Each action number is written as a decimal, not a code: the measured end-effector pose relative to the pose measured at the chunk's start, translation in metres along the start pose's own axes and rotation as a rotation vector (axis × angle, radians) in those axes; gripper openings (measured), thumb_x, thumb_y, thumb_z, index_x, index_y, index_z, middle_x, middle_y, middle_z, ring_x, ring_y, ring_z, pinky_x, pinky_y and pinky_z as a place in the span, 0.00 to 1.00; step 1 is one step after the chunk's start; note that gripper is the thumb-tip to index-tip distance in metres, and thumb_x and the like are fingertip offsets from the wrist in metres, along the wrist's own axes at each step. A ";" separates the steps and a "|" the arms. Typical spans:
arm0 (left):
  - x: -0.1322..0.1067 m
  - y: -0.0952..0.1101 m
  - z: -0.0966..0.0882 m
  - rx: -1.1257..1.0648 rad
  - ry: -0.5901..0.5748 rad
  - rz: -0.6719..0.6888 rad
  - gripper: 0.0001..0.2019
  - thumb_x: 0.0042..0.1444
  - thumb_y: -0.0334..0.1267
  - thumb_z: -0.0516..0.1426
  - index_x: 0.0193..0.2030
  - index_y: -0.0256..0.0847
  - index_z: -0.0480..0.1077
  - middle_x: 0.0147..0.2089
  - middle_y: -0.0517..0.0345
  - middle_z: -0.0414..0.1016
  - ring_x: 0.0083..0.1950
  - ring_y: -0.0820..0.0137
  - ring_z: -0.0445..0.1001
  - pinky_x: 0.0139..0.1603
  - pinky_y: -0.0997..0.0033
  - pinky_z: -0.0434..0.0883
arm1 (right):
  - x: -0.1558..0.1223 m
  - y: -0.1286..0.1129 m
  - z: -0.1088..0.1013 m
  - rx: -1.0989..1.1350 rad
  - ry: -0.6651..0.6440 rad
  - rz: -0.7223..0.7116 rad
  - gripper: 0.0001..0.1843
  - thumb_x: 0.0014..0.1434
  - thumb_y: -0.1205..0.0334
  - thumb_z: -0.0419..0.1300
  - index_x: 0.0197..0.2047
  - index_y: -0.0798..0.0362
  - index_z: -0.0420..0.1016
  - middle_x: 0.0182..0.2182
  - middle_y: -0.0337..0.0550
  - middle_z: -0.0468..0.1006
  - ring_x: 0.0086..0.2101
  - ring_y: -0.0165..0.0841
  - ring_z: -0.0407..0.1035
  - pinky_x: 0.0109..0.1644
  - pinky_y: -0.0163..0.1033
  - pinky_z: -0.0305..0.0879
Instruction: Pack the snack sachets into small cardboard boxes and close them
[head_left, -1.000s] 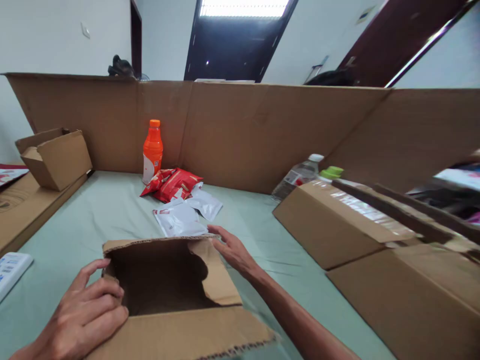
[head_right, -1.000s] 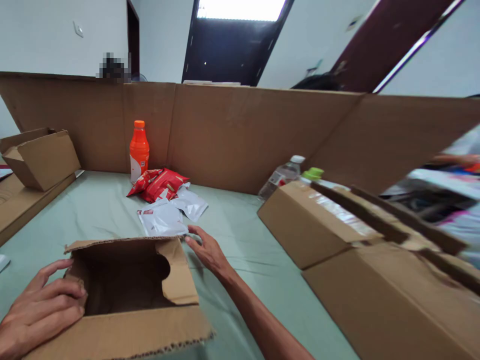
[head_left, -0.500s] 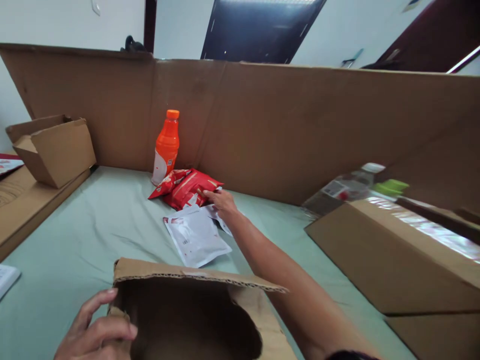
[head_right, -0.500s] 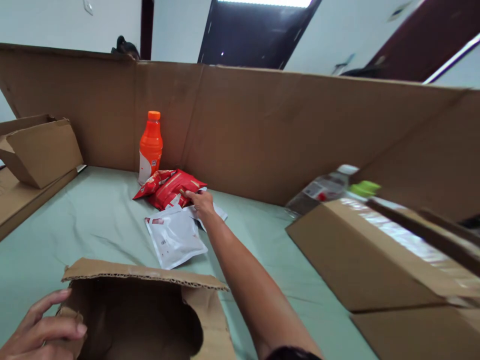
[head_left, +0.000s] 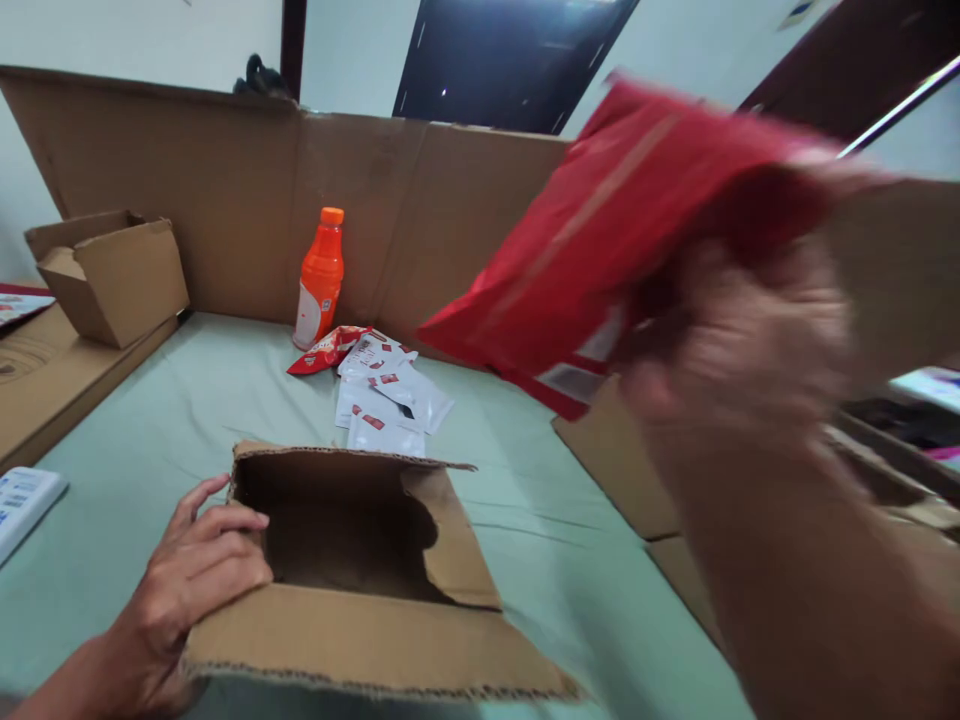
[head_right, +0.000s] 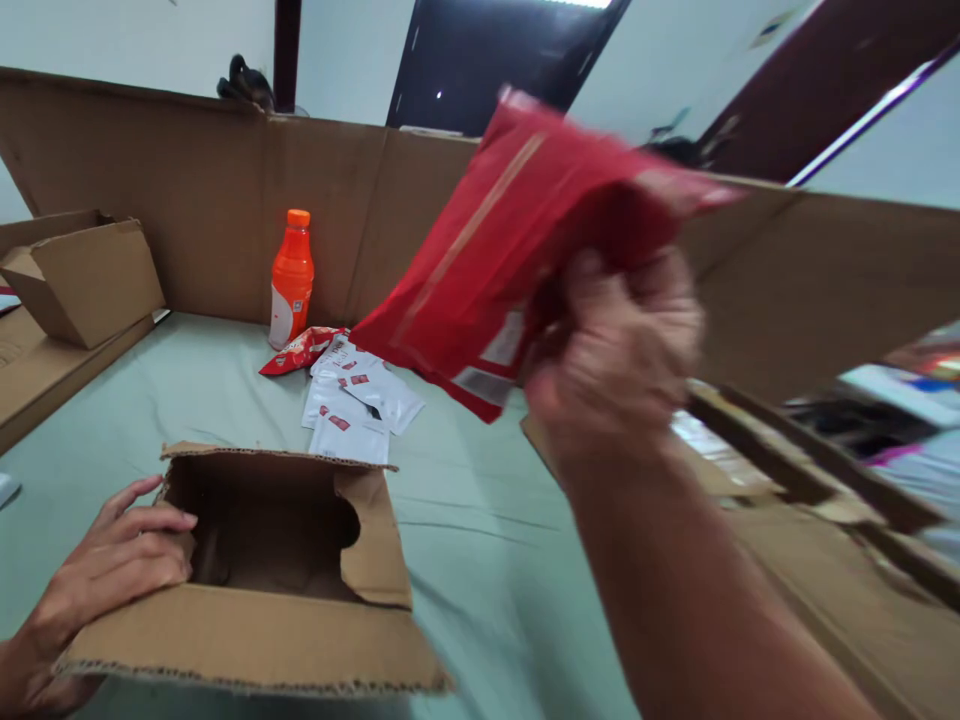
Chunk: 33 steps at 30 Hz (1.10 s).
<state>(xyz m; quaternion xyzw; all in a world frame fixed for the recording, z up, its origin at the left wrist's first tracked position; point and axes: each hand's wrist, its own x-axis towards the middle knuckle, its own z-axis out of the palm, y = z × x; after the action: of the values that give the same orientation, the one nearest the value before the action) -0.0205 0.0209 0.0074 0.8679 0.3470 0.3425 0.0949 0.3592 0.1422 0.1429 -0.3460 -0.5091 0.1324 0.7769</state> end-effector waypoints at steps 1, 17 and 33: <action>0.003 0.004 -0.003 -0.012 -0.003 0.009 0.21 0.72 0.51 0.46 0.41 0.48 0.78 0.39 0.55 0.82 0.54 0.60 0.76 0.75 0.46 0.56 | -0.008 -0.023 -0.002 0.013 -0.045 -0.042 0.13 0.62 0.64 0.64 0.47 0.36 0.81 0.56 0.26 0.78 0.61 0.37 0.69 0.59 0.45 0.68; 0.014 0.018 -0.011 -0.076 -0.023 0.086 0.28 0.71 0.61 0.39 0.42 0.43 0.72 0.37 0.56 0.78 0.53 0.59 0.75 0.71 0.50 0.52 | -0.148 -0.042 0.053 0.147 -0.372 0.433 0.15 0.56 0.53 0.69 0.46 0.44 0.75 0.45 0.38 0.83 0.43 0.35 0.77 0.49 0.43 0.77; 0.016 0.012 -0.011 -0.056 -0.027 0.147 0.10 0.64 0.36 0.48 0.43 0.42 0.70 0.36 0.55 0.75 0.47 0.60 0.74 0.68 0.45 0.55 | -0.100 -0.115 0.029 -0.474 -0.865 -0.100 0.06 0.62 0.66 0.57 0.35 0.48 0.75 0.27 0.36 0.77 0.26 0.30 0.69 0.30 0.33 0.65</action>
<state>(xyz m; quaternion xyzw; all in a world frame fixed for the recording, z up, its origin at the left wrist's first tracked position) -0.0128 0.0223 0.0291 0.8926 0.2711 0.3465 0.0985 0.2715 0.0145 0.1577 -0.4017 -0.8169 0.1072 0.3998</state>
